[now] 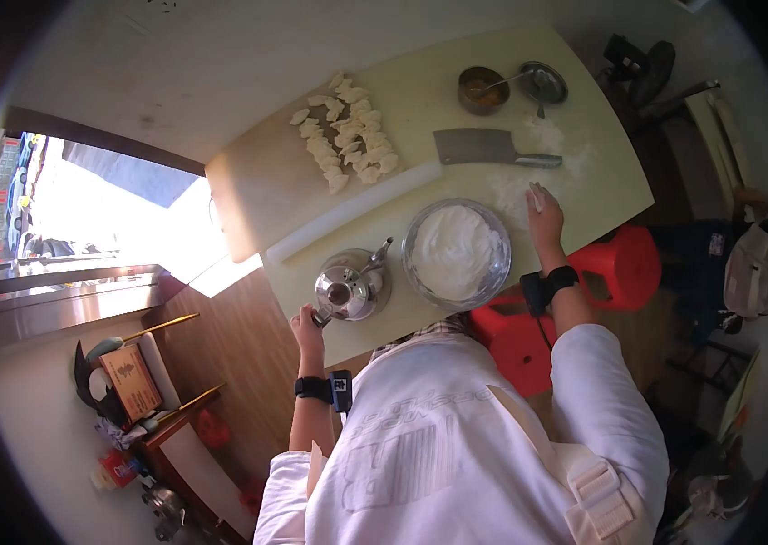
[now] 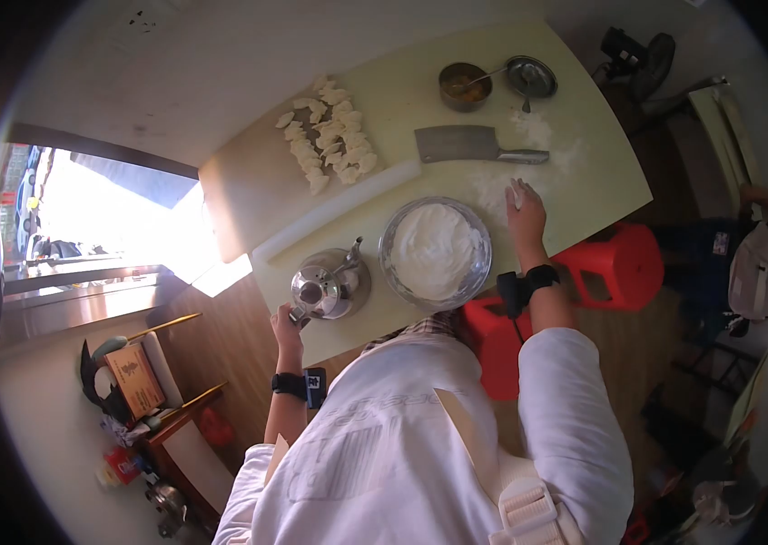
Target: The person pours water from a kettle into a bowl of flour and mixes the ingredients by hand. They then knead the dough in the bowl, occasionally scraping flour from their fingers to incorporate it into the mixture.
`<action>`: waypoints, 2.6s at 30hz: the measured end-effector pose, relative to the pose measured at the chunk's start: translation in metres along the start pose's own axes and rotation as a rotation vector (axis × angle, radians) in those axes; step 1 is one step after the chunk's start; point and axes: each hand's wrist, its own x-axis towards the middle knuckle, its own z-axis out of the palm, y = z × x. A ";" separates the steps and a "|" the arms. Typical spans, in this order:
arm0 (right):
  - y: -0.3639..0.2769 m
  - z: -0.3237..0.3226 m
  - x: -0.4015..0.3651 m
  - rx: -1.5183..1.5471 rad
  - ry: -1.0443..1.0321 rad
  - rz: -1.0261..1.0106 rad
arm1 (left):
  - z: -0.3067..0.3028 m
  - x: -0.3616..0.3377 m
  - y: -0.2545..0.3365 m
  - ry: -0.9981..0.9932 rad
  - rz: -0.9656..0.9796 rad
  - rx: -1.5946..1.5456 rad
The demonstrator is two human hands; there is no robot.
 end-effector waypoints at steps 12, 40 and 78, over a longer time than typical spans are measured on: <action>-0.113 0.027 -0.115 -0.201 -0.619 -0.713 | 0.001 0.020 -0.022 -0.245 -0.001 -0.080; -0.093 0.021 -0.080 -0.399 -0.595 -0.538 | 0.002 0.020 -0.014 -0.283 -0.113 -0.241; -0.100 0.036 -0.108 -0.029 -0.507 -0.395 | -0.004 0.003 0.023 -0.194 -0.151 -0.047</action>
